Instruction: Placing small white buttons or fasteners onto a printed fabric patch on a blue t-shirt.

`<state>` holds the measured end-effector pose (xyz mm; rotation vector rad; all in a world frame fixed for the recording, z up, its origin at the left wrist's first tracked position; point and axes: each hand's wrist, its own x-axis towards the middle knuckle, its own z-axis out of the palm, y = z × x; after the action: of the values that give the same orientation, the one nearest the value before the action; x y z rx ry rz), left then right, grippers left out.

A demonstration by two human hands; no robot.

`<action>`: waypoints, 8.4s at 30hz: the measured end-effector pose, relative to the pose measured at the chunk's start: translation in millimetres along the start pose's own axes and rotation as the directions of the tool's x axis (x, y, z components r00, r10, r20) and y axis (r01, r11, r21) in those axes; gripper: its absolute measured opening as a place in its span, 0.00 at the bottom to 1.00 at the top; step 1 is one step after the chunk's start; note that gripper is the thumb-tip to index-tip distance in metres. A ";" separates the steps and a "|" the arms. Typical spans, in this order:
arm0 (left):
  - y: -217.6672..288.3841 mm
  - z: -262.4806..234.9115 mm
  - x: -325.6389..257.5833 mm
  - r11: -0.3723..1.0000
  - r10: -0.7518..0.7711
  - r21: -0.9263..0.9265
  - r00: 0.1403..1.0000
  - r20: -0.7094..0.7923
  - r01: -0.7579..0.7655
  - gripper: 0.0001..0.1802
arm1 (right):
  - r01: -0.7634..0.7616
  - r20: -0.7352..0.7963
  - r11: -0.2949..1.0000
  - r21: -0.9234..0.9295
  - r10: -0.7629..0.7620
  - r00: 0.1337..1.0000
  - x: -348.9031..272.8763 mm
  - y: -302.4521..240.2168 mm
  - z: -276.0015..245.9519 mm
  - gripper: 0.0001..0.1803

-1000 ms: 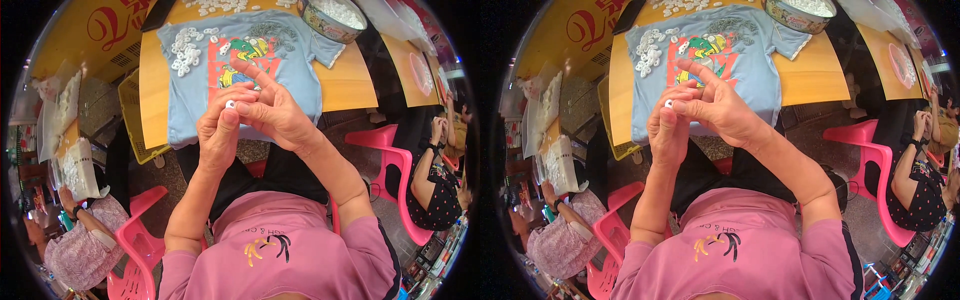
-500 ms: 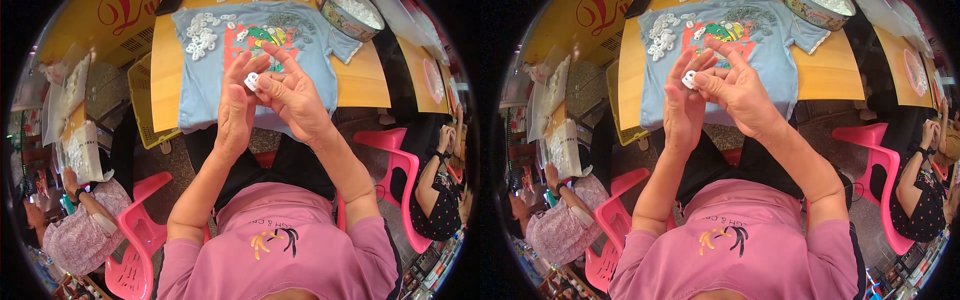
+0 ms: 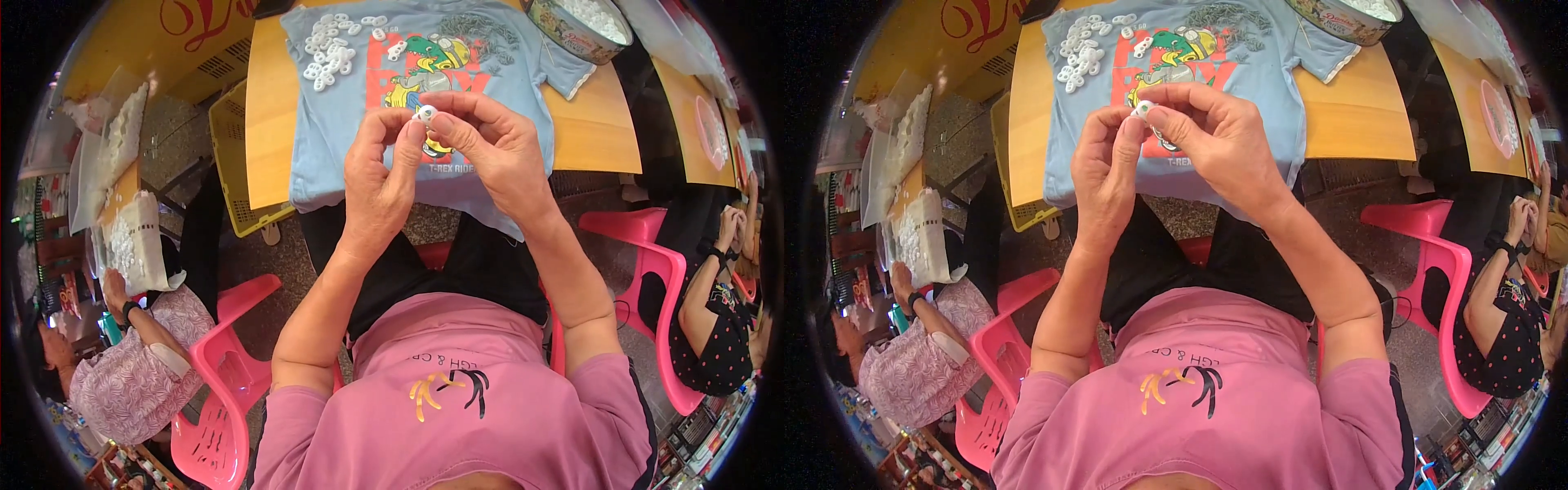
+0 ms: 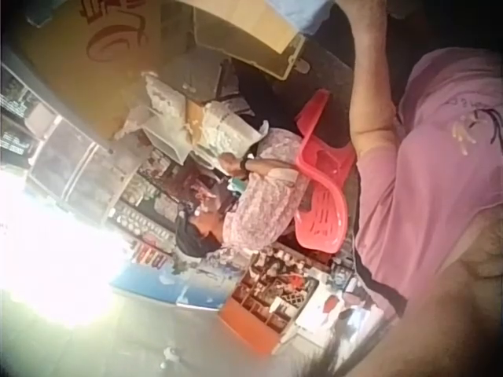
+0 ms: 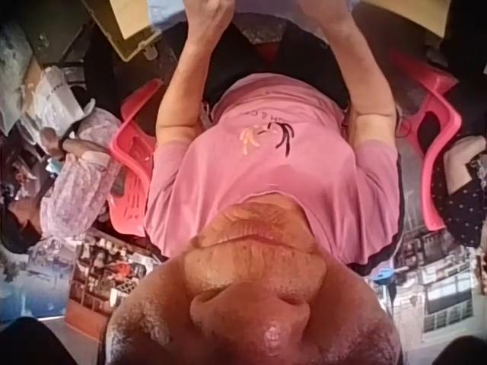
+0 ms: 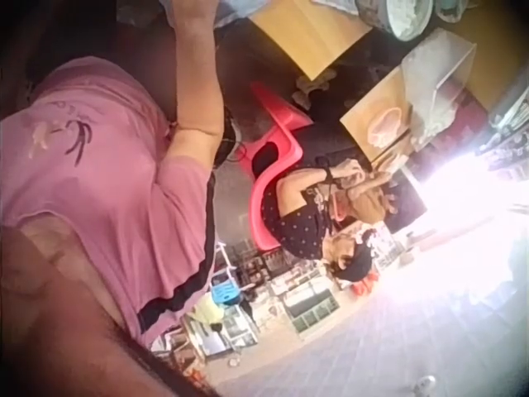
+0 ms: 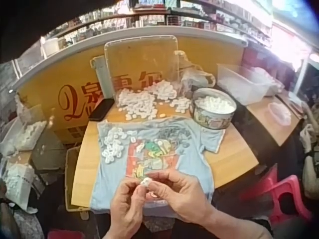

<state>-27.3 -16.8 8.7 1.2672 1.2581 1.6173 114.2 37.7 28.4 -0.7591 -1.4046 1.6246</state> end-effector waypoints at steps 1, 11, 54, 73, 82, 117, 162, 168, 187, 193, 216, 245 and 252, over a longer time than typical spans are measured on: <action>0.9 -1.1 0.1 1.000 -0.001 0.012 1.000 0.000 0.001 0.09 | -0.008 0.021 1.000 0.019 0.007 1.000 1.3 0.5 -1.3 0.16; 8.6 -0.9 -4.2 0.978 -0.162 -0.131 0.987 0.008 0.162 0.09 | -0.024 0.062 0.999 -0.039 0.026 0.998 -1.0 -4.1 -4.6 0.15; 5.1 2.6 -9.7 0.944 -0.215 -0.269 0.975 -0.052 0.193 0.09 | 0.018 -0.071 0.997 0.080 -0.012 0.997 0.4 8.3 5.9 0.14; -0.1 1.3 -9.3 0.974 -0.165 -0.171 0.983 -0.085 0.149 0.08 | -0.022 -0.039 0.999 -0.037 0.020 0.999 -2.6 11.4 6.5 0.16; -0.6 -2.7 -7.6 0.962 -0.213 -0.185 0.976 -0.036 0.203 0.08 | -0.052 0.006 0.999 -0.012 0.052 0.999 -1.1 7.4 1.3 0.15; 0.3 -5.8 -2.3 0.956 -0.249 -0.159 0.968 0.016 0.249 0.10 | -0.072 0.045 0.996 -0.046 0.074 0.996 5.8 8.6 -9.3 0.13; -11.5 8.9 -2.6 0.831 -0.004 -0.542 0.976 0.218 0.124 0.27 | -0.179 0.167 0.912 0.370 0.124 0.978 -1.3 -6.0 4.8 0.45; -5.6 11.7 -2.2 0.878 -0.068 -0.454 0.979 0.193 0.151 0.31 | -0.088 0.143 0.969 0.232 0.055 0.988 -1.8 -8.1 6.1 0.45; -3.0 -3.7 -1.6 0.999 0.003 -0.044 0.999 -0.054 -0.006 0.07 | 0.108 0.003 0.992 -0.061 -0.108 0.994 -1.0 3.9 3.3 0.14; -0.3 -1.6 -5.2 0.990 -0.134 -0.064 0.983 -0.122 0.127 0.08 | 0.158 -0.105 0.983 -0.090 -0.167 0.980 0.5 -1.2 -3.2 0.15; -2.5 -0.8 -8.0 0.991 0.043 0.130 0.992 -0.119 -0.028 0.07 | -0.036 -0.034 0.987 -0.159 0.031 0.999 1.4 3.3 -0.8 0.12; 7.5 -5.6 -2.1 0.898 -0.369 -0.264 0.929 -0.012 0.353 0.11 | -0.183 0.042 0.937 0.297 0.178 0.983 7.0 13.4 -13.6 0.15; 9.4 -7.0 -2.1 0.907 -0.351 -0.253 0.936 -0.015 0.336 0.11 | -0.278 0.093 0.864 0.421 0.263 0.960 7.6 13.1 -11.2 0.15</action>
<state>-33.2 -23.1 16.9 0.7961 1.1950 1.5051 117.7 49.4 14.0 -0.6872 -0.9290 2.0827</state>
